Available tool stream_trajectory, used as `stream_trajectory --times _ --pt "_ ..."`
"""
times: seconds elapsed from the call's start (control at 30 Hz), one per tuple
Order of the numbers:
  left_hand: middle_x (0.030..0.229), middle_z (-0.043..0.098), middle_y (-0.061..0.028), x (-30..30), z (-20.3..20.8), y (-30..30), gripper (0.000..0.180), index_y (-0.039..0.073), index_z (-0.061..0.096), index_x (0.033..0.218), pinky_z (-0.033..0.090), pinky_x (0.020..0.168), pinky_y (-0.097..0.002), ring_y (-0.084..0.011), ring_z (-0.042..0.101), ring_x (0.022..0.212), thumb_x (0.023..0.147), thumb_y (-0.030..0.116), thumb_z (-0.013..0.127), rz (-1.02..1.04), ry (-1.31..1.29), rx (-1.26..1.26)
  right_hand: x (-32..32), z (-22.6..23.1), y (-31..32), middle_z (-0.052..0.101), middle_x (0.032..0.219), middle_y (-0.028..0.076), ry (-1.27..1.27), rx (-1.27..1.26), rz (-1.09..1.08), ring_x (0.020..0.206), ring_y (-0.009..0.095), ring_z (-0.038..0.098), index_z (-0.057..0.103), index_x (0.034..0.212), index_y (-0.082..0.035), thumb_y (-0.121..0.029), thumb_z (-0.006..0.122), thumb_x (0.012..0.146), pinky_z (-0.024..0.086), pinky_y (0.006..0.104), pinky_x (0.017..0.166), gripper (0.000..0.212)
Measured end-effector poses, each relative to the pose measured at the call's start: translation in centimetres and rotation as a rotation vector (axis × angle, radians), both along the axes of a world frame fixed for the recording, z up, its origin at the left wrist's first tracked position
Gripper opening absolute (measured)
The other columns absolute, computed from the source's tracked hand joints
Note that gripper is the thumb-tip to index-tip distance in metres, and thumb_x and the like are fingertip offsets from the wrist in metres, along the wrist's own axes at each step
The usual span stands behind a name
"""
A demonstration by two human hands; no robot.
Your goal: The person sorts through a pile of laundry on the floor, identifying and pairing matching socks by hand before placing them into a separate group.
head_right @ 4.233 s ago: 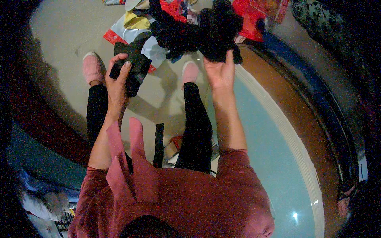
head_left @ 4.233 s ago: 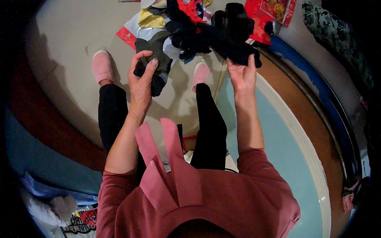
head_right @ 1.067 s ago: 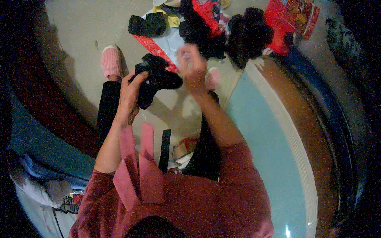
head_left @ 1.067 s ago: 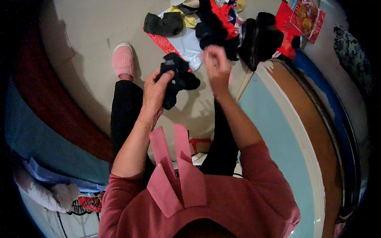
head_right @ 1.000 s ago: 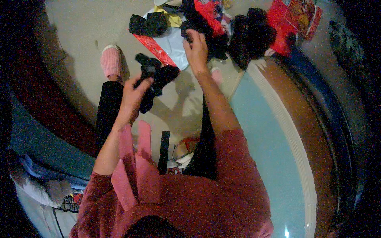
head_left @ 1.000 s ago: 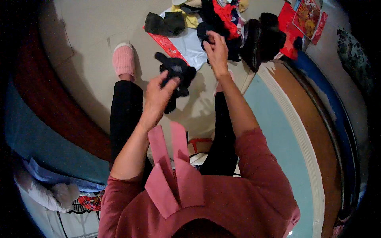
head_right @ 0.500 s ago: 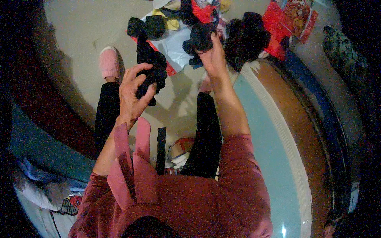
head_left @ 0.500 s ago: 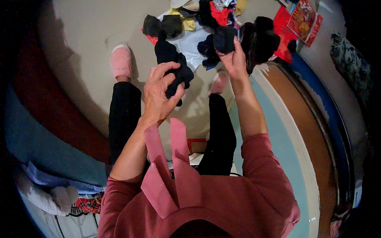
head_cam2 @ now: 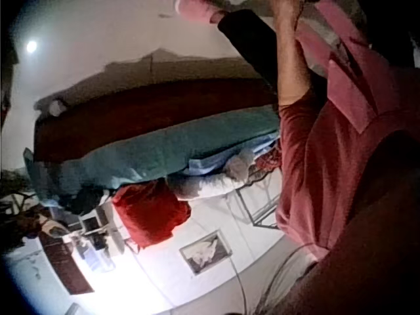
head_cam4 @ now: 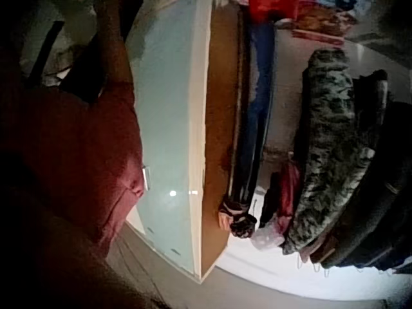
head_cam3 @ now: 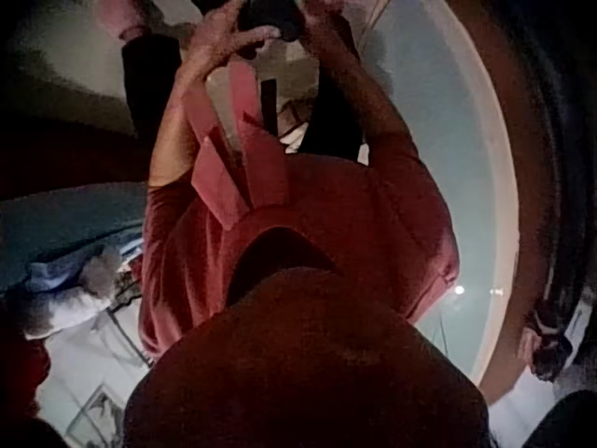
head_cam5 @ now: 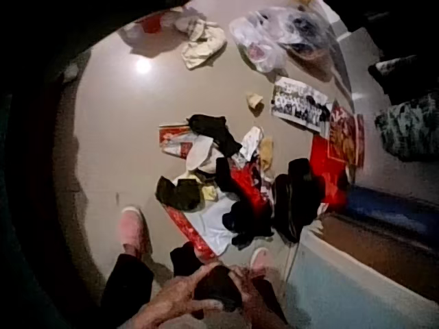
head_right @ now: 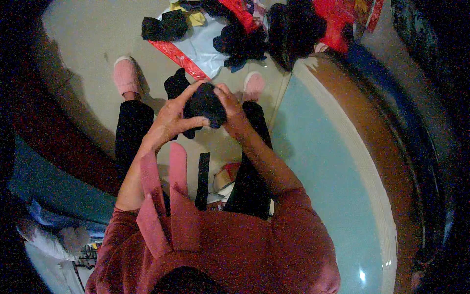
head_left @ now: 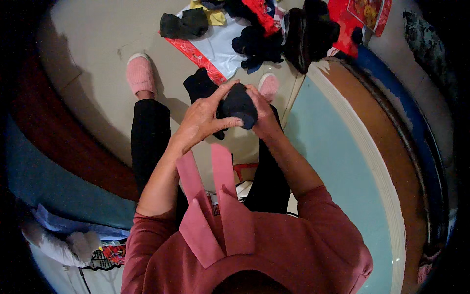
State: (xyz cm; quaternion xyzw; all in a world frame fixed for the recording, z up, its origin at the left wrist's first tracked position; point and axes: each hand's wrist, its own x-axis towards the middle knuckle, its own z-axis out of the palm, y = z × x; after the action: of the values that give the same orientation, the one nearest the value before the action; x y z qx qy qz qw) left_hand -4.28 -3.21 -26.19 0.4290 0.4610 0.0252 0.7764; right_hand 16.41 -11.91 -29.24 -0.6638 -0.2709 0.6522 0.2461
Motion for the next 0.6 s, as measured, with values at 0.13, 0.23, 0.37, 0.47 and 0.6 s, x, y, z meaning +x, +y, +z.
stream_trajectory --times 0.13,0.23,0.37,0.47,0.6 --pt "0.098 0.062 -0.0080 0.0 -0.6 -1.2 0.078 0.013 0.040 0.139 0.050 0.078 -0.0301 -0.0168 0.061 0.088 0.072 0.025 0.079 0.126 -0.075 -0.134 -1.5 0.7 3.3 0.057 0.106 0.005 0.338 -0.220 -0.056 0.101 0.014 0.054 0.051 0.119 -0.004 -0.028 0.050 0.097 0.044 0.0305 0.089 0.032" --pt "0.106 0.061 -0.0053 0.4 -0.4 -1.8 0.067 0.008 0.046 0.133 0.049 0.080 -0.0264 -0.0118 0.058 0.095 0.075 0.024 0.076 0.352 -0.138 -0.275 -2.4 -0.1 4.0 0.055 0.099 0.005 0.192 -0.113 0.130 0.098 0.013 0.052 0.052 0.112 -0.006 -0.030 0.049 0.098 0.043 0.0286 0.086 0.028" --pt "0.099 0.063 -0.0031 0.2 -0.3 -1.6 0.053 -0.001 0.053 0.122 0.048 0.079 -0.0240 -0.0101 0.059 0.087 0.075 0.015 0.073 0.632 -0.065 -0.426 -0.9 -4.5 4.1 0.052 0.107 0.010 0.120 -0.237 -0.029 0.103 0.020 0.055 0.047 0.118 -0.007 -0.029 0.059 0.092 0.046 0.0335 0.084 0.036" --pt "0.095 0.064 -0.0025 -0.5 -1.3 -2.5 0.048 -0.001 0.056 0.118 0.047 0.078 -0.0233 -0.0089 0.059 0.084 0.075 0.013 0.072 0.511 -0.022 -0.363 2.2 -14.5 4.0 0.044 0.118 0.020 -0.548 0.078 0.033 0.105 0.034 0.055 0.042 0.127 -0.008 -0.021 0.075 0.079 0.048 0.0418 0.084 0.059" --pt "0.091 0.065 -0.0004 -1.3 -2.2 -3.8 0.043 0.000 0.058 0.114 0.047 0.076 -0.0236 -0.0085 0.058 0.082 0.075 0.014 0.073 0.432 -0.010 -0.433 2.7 -20.2 6.2 0.040 0.122 0.028 -0.939 0.189 0.426 0.112 0.043 0.047 0.044 0.129 -0.012 -0.011 0.078 0.070 0.042 0.0464 0.093 0.068"
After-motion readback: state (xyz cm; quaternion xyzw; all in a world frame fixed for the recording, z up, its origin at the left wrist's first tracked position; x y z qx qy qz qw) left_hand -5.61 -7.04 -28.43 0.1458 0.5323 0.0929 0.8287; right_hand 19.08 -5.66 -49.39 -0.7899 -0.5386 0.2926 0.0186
